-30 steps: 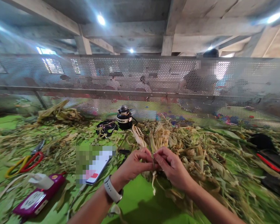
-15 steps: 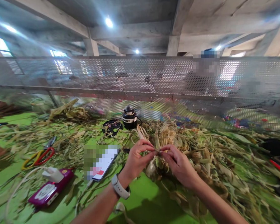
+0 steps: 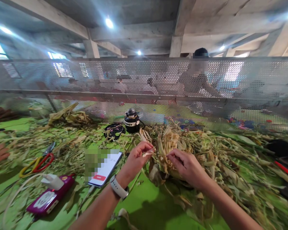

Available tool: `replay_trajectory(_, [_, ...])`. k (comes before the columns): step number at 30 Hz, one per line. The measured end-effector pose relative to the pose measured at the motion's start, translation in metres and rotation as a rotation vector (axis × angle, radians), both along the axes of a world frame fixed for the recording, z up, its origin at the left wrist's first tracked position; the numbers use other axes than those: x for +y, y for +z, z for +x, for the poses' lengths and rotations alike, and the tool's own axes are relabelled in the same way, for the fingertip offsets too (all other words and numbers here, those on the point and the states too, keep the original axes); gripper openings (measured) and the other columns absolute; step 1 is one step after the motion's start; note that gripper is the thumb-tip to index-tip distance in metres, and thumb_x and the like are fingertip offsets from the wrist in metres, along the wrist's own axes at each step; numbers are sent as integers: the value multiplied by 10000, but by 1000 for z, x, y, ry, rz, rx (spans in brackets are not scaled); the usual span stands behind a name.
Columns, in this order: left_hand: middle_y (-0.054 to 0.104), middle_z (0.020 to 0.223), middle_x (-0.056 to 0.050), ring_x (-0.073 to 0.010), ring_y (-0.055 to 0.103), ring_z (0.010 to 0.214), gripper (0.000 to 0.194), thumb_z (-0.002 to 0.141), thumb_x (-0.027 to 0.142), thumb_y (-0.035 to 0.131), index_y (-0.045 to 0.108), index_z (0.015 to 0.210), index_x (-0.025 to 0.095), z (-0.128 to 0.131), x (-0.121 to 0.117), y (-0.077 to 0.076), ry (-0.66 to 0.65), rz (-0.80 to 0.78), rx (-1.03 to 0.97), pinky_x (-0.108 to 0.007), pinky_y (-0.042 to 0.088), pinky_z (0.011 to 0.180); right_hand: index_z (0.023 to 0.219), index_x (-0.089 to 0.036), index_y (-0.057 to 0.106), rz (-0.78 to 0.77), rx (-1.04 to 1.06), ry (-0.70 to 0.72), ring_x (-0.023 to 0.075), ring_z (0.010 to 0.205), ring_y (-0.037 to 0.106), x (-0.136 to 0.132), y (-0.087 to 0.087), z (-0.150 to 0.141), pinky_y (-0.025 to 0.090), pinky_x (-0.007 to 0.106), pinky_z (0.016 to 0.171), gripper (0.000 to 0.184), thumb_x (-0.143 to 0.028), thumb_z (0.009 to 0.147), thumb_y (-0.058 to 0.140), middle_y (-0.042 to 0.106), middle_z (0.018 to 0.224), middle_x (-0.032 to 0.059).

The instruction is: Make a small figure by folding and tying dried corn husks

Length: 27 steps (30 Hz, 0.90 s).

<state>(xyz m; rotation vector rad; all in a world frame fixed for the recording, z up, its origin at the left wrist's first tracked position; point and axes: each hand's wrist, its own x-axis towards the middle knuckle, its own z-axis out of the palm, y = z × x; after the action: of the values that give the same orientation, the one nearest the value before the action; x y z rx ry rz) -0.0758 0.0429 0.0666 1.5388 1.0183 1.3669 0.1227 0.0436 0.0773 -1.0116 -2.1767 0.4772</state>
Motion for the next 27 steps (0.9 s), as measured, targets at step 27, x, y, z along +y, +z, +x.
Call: replay_trajectory(27, [533,578,57,-68,414,545,131,585,193,711,582,593,170,19,0,-26,131,-385,-551,-195,320,534,670,-184,461,-822,1064,308,67,469,260,-3,-14,-21,403,217,604,261,-331,826,611,333,519,-84])
